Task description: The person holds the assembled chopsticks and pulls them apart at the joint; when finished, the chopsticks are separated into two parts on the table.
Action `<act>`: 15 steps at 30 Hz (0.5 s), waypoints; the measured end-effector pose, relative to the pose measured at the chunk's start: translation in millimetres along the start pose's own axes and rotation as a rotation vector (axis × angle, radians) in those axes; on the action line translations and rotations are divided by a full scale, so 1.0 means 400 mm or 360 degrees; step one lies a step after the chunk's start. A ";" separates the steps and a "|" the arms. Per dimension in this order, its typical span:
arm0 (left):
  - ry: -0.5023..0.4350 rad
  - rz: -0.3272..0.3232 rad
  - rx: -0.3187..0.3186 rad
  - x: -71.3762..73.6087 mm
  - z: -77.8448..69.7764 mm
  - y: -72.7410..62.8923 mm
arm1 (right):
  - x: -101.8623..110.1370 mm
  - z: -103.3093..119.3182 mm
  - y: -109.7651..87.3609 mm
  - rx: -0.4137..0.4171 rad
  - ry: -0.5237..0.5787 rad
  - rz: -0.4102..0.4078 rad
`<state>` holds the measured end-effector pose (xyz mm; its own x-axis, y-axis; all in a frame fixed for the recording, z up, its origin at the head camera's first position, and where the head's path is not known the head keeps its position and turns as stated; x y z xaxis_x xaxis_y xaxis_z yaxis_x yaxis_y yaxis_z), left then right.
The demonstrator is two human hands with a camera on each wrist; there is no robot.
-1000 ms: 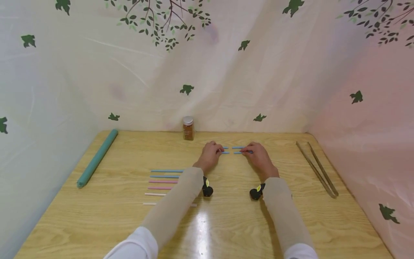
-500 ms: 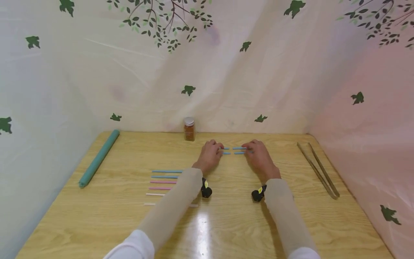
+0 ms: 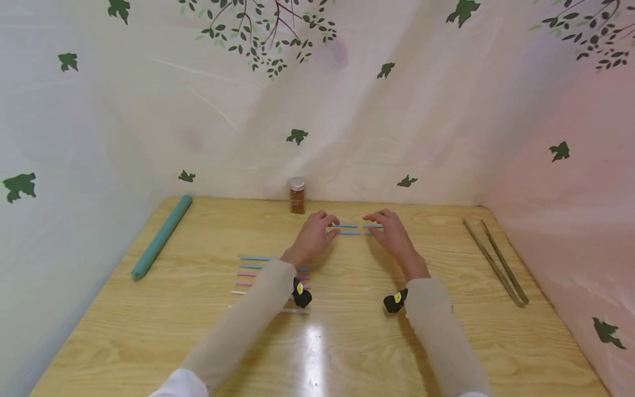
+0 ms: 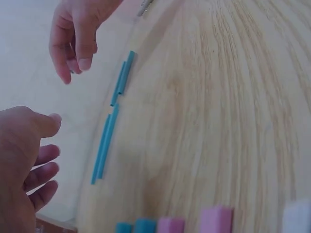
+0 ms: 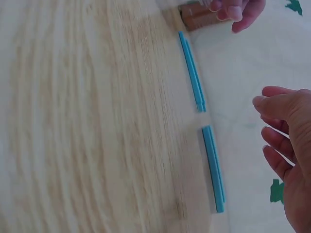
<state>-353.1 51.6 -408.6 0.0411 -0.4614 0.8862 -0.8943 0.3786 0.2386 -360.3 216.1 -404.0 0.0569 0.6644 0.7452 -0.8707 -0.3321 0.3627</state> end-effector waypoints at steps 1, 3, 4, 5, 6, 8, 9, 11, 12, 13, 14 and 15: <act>-0.0004 -0.0013 -0.0011 0.011 0.004 -0.006 | -0.004 0.009 0.000 0.0005 0.0012 0.0006; -0.0028 -0.0027 -0.0031 0.035 0.012 -0.021 | -0.014 0.028 -0.003 0.0023 0.0020 0.0025; -0.0035 -0.0036 -0.0042 0.047 0.017 -0.028 | -0.019 0.038 -0.006 0.0038 0.0018 0.0037; -0.0045 -0.0041 -0.0050 0.058 0.022 -0.036 | -0.025 0.050 -0.008 0.0056 0.0018 0.0050; -0.0043 -0.0055 -0.0058 0.069 0.030 -0.044 | -0.030 0.061 -0.011 0.0074 0.0024 0.0065; -0.0066 -0.0068 -0.0064 0.093 0.044 -0.060 | -0.040 0.084 -0.015 0.0113 0.0038 0.0082; -0.0071 -0.0079 -0.0060 0.101 0.055 -0.067 | -0.045 0.094 -0.016 0.0131 0.0043 0.0086; -0.0083 -0.0108 -0.0052 0.116 0.075 -0.083 | -0.056 0.112 -0.020 0.0151 0.0063 0.0091; -0.0097 -0.0123 -0.0045 0.123 0.085 -0.092 | -0.062 0.118 -0.021 0.0152 0.0080 0.0092; -0.0126 -0.0125 -0.0032 0.127 0.095 -0.101 | -0.069 0.123 -0.022 0.0154 0.0090 0.0092; -0.0148 -0.0130 -0.0024 0.130 0.106 -0.111 | -0.077 0.127 -0.023 0.0146 0.0101 0.0095; -0.0165 -0.0133 -0.0011 0.131 0.117 -0.121 | -0.086 0.132 -0.025 0.0142 0.0120 0.0098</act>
<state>-328.4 -28.5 -392.6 0.0686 -0.5716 0.8176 -0.8867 0.3406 0.3126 -327.9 161.3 -403.6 -0.0352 0.6883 0.7246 -0.8242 -0.4301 0.3685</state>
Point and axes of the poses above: each hand's wrist, its own y-axis towards the middle knuckle, its own x-axis out of the back of the hand, z = x × y, the point moved 10 cm from there along y, towards the middle knuckle, and after that the axes turned 3 degrees about y, right-handed, at the moved point
